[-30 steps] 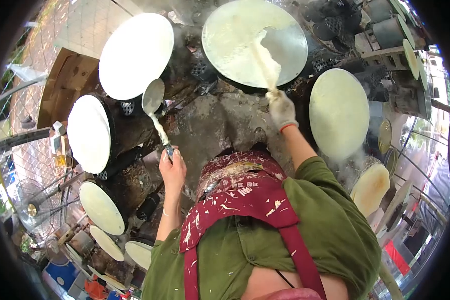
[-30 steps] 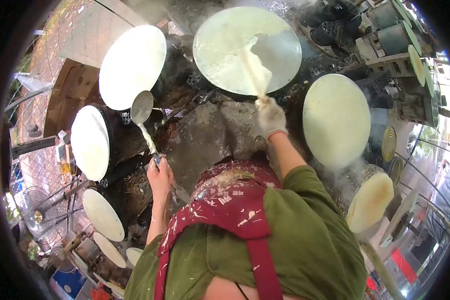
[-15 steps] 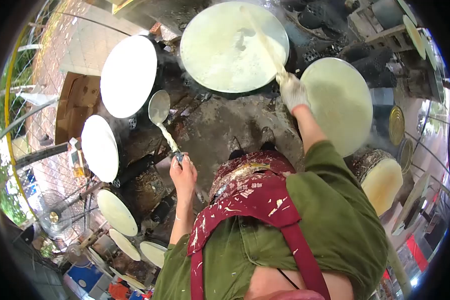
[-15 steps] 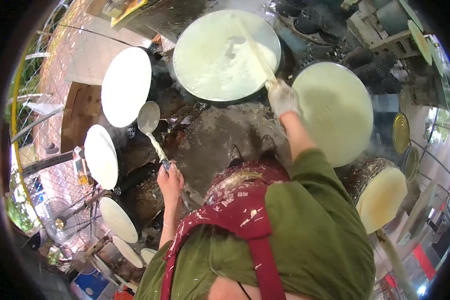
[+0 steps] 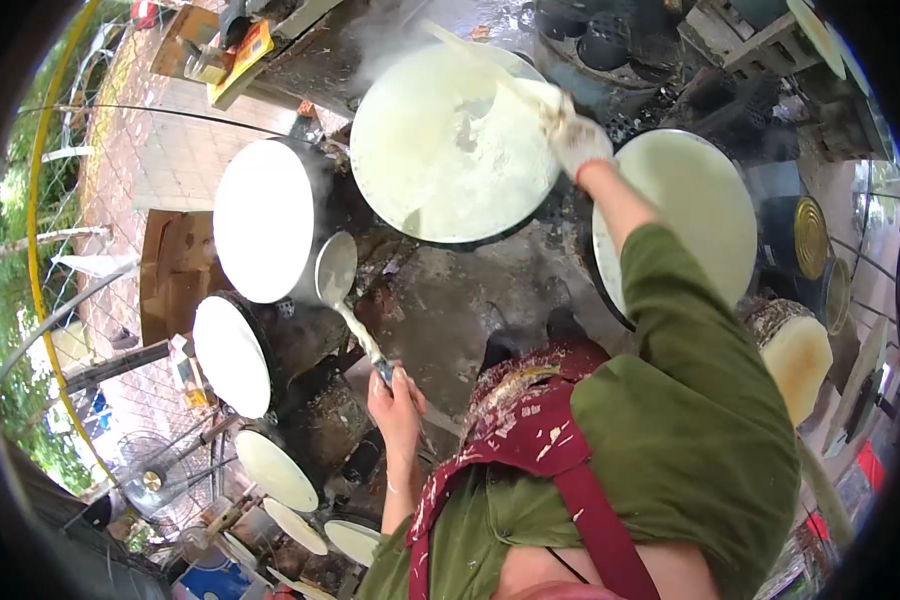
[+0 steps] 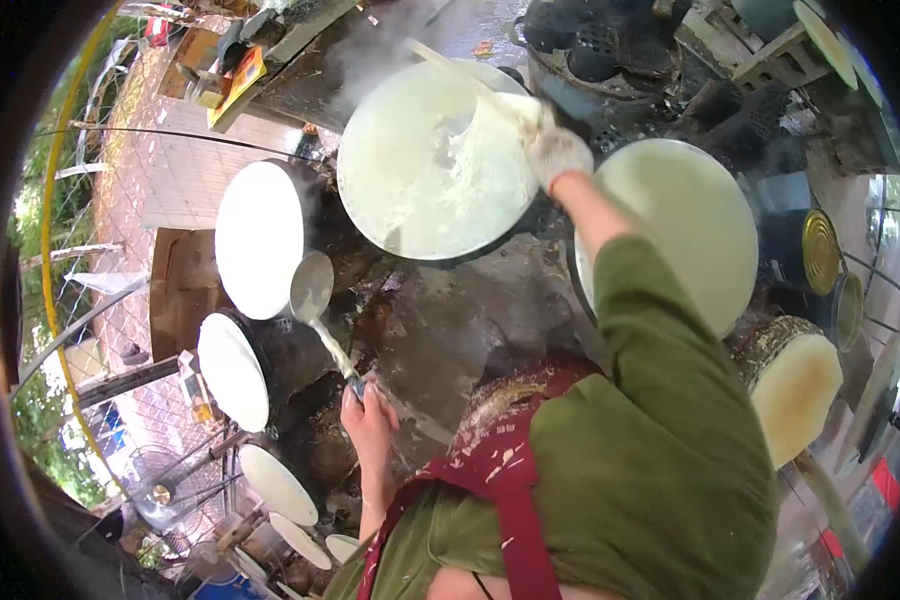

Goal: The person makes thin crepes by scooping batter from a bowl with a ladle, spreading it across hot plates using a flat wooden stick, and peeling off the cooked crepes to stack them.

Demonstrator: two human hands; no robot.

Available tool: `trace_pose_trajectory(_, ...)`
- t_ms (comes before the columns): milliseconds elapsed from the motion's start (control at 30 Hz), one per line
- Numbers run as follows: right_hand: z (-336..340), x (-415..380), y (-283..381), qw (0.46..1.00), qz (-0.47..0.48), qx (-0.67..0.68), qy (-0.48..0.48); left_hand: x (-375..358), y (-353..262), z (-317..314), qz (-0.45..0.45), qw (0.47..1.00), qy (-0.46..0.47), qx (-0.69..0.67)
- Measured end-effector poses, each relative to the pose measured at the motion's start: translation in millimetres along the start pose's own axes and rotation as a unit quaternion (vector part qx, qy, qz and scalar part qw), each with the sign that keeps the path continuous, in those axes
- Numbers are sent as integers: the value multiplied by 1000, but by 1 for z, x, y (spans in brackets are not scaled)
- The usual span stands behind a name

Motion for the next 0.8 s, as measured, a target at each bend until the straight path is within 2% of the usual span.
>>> trace_pose_trajectory(33, 26, 20, 12, 999, 9, -35, 23, -4, 2, 1, -2, 1000, -7, -1)
trace_pose_trajectory(67, 19, 48, 0, 997, 41, -60, -21, -7, 5, 3, -4, 1000, -15, -1)
trace_pose_trajectory(133, 10, 89, -6, 993, 26, -102, 49, -12, 12, 4, 15, 999, -26, 20)
trace_pose_trajectory(233, 8, 79, 43, 977, 176, 93, -71, -8, 8, -5, 22, 999, -21, 24)
trace_pose_trajectory(267, 54, 40, 94, 985, 148, 48, -72, -6, 9, -6, 24, 1000, -14, 13)
trace_pose_trajectory(333, 47, -13, 109, 964, 203, 169, -43, -6, 5, -8, 25, 1000, 2, 5)
trace_pose_trajectory(400, 20, -59, 67, 916, 154, 326, -178, -4, -8, -11, 21, 1000, 11, 8)
trace_pose_trajectory(467, 10, -89, 26, 860, -33, 469, -201, -4, -18, -19, 6, 999, 32, -14)
trace_pose_trajectory(500, 4, -114, 24, 779, -195, 585, -109, 0, -20, -22, -3, 999, 37, -16)
trace_pose_trajectory(533, -2, -147, 35, 657, -347, 669, -8, 1, -22, -28, -10, 999, 41, -19)
trace_pose_trajectory(600, 13, -174, 71, 729, -364, 576, 61, 4, -28, -42, 4, 998, 55, -40)
trace_pose_trajectory(633, 5, -176, 70, 745, -345, 564, 85, 6, -28, -47, 12, 997, 62, -50)
trace_pose_trajectory(667, 6, -178, 58, 757, -341, 553, 66, 7, -27, -49, 20, 996, 68, -60)
trace_pose_trajectory(733, 16, -168, 38, 778, -328, 534, 31, 6, -26, -55, 26, 993, 72, -88)
trace_pose_trajectory(767, 5, -162, 22, 748, -372, 549, 12, 5, -24, -57, 23, 993, 70, -92)
trace_pose_trajectory(800, -5, -166, 17, 752, -363, 548, 43, 4, -23, -59, 20, 993, 70, -94)
Point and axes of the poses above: each hand's wrist, its own x-axis towards the middle knuckle, its own z-axis out of the back of the hand, y = z × x, the point moved 7 cm from there along x, towards the middle knuckle, and after that the axes turned 15 degrees about z, right-handed, at the moved point
